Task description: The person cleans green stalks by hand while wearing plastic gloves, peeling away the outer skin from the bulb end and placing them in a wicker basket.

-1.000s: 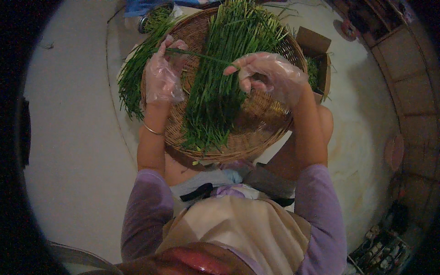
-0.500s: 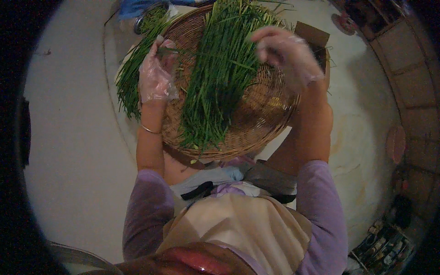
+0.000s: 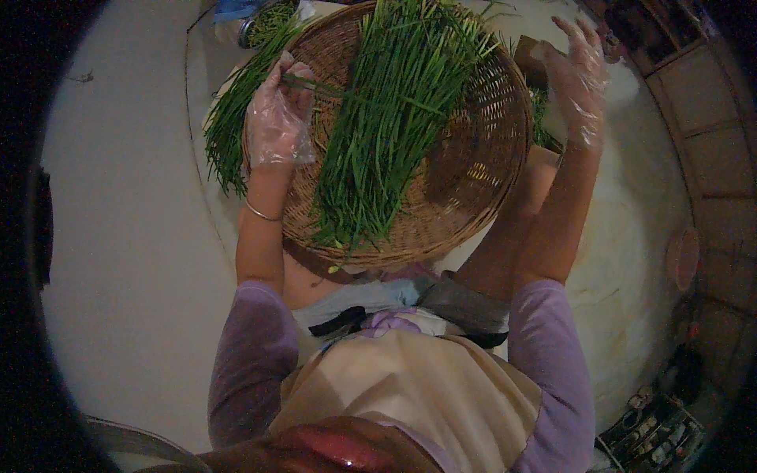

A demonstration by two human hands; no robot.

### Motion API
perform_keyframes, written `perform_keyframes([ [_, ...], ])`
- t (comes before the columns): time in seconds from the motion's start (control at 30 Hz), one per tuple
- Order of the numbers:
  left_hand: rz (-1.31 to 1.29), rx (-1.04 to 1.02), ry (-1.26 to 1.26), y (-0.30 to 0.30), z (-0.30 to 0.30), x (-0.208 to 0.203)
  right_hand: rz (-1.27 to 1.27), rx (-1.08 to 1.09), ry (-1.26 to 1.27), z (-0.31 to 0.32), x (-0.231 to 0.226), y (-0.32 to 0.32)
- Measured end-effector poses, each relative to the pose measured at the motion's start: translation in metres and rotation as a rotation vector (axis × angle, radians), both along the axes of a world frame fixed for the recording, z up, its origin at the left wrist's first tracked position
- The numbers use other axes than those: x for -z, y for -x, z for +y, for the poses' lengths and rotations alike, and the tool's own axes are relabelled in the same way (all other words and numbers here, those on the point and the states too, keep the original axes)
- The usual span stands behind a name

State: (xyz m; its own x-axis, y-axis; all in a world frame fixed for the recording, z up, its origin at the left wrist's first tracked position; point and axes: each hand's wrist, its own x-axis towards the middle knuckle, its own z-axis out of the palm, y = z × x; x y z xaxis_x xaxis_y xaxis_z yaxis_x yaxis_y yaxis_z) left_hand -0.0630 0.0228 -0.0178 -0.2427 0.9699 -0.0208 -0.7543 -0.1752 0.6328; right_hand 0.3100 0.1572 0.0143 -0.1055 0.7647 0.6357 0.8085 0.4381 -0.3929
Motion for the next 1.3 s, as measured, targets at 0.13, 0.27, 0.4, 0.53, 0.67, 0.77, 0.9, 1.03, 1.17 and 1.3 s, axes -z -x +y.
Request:
perform_keyframes([
  [0.13, -0.019, -0.078, 0.051, -0.014, 0.003, -0.010, 0.229, -0.146, 0.263, -0.002, 0.000, 0.018],
  [0.27, 0.194, -0.023, -0.018, 0.010, -0.003, -0.030, 0.222, -0.151, 0.381, -0.025, -0.002, 0.059],
  [0.4, 0.655, 0.055, -0.116, 0.057, 0.006, -0.072, -0.053, -0.259, 0.116, -0.011, 0.016, 0.047],
  [0.53, 1.175, 0.027, -0.163, 0.107, 0.003, -0.165, -0.211, -0.307, 0.088, -0.020, 0.015, 0.053],
  [0.67, 1.307, 0.689, -0.028, 0.179, 0.000, -0.215, -0.239, -0.317, 0.183, -0.011, 0.024, 0.049],
  [0.77, 1.931, 0.509, 0.240, 0.195, 0.002, -0.241, -0.019, -0.238, 0.297, -0.004, 0.031, 0.054],
  [0.9, 1.921, 0.583, 0.367, 0.202, 0.017, -0.228, 0.247, -0.242, 0.453, -0.003, 0.029, 0.060],
  [1.03, 1.992, 0.464, 0.555, 0.239, 0.037, -0.197, 0.069, -0.347, 0.235, -0.006, 0.030, 0.064],
  [1.17, 2.164, 0.452, 0.479, 0.236, 0.057, -0.135, 0.198, -0.258, 0.440, -0.002, 0.030, 0.058],
  [1.3, 2.609, 0.807, 0.673, 0.272, 0.028, -0.084, 0.262, -0.334, 0.476, -0.013, 0.017, 0.078],
])
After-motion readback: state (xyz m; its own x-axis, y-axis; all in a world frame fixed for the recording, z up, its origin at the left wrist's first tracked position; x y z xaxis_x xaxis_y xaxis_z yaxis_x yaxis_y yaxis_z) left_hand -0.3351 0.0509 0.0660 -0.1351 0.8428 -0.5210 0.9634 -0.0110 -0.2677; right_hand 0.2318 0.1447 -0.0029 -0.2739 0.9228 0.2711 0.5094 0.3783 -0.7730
